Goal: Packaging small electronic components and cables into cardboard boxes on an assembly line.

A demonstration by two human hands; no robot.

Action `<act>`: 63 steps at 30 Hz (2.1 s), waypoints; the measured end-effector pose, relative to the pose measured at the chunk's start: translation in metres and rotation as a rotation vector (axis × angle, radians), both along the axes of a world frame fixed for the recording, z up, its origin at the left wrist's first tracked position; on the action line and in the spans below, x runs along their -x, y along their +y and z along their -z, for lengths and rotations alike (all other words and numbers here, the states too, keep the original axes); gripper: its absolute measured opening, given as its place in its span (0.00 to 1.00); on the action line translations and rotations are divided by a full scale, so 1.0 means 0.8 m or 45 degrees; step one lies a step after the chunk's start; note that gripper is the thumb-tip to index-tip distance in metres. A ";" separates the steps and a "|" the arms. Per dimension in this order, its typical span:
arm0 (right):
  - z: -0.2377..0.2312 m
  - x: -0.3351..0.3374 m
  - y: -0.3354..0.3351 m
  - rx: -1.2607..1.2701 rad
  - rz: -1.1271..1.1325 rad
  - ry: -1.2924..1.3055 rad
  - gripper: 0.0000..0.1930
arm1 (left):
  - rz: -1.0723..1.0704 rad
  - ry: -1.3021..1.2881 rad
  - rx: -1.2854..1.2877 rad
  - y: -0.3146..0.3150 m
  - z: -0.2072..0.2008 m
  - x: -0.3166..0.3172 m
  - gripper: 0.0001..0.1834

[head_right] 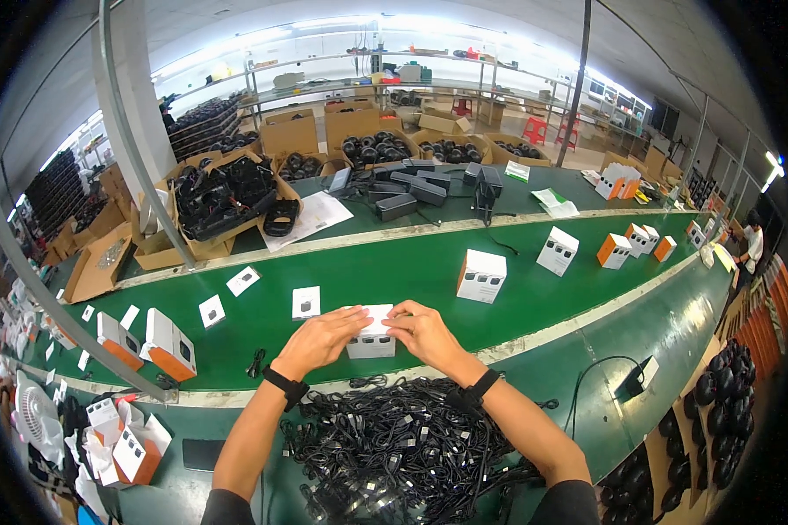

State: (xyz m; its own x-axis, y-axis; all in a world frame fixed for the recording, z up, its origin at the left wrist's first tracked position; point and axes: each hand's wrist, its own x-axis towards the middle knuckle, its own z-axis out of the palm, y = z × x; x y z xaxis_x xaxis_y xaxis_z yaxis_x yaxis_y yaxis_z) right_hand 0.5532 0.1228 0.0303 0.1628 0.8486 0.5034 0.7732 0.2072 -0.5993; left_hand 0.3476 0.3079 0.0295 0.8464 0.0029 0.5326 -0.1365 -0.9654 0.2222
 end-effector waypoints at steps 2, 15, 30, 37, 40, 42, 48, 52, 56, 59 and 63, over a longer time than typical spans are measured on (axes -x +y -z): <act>-0.004 -0.007 0.000 -0.031 -0.029 -0.088 0.12 | -0.007 0.031 0.059 0.000 -0.001 0.001 0.25; -0.015 0.008 -0.019 -0.089 0.013 -0.519 0.14 | 0.040 0.063 -0.097 -0.020 0.008 -0.003 0.25; -0.013 -0.023 -0.047 0.013 0.609 -0.745 0.30 | -1.415 0.236 0.293 0.371 0.132 0.090 0.47; -0.023 0.023 -0.018 0.294 -0.040 -0.485 0.17 | -1.325 0.563 0.532 0.394 0.095 0.043 0.45; 0.012 0.043 0.042 0.304 -0.035 -0.580 0.20 | -1.255 0.843 0.339 0.352 0.073 0.014 0.27; 0.042 0.065 0.099 0.348 -0.080 -0.639 0.21 | -1.295 0.777 0.205 0.355 0.076 0.064 0.27; 0.098 0.061 0.148 0.560 0.082 -0.766 0.16 | -1.284 0.401 0.530 0.325 0.035 0.119 0.41; 0.066 0.054 0.184 0.609 0.377 -0.198 0.22 | -1.500 0.769 0.463 0.338 0.067 0.168 0.57; 0.083 0.027 0.191 0.793 0.428 -0.499 0.42 | -1.366 0.834 0.629 0.342 0.068 0.151 0.59; 0.085 0.020 0.193 0.846 0.324 -0.443 0.40 | -1.419 0.901 0.363 0.334 0.073 0.140 0.53; 0.077 0.011 0.170 0.749 0.075 -0.464 0.27 | -1.070 0.814 0.370 0.311 0.044 0.122 0.43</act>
State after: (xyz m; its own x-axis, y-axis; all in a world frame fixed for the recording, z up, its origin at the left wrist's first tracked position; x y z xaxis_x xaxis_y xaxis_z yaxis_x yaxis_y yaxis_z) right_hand 0.5442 0.2584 -0.0311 0.1245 0.9922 -0.0063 0.9466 -0.1207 -0.2989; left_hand 0.2501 0.5567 -0.0058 0.6351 0.7632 -0.1189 0.7629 -0.5955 0.2517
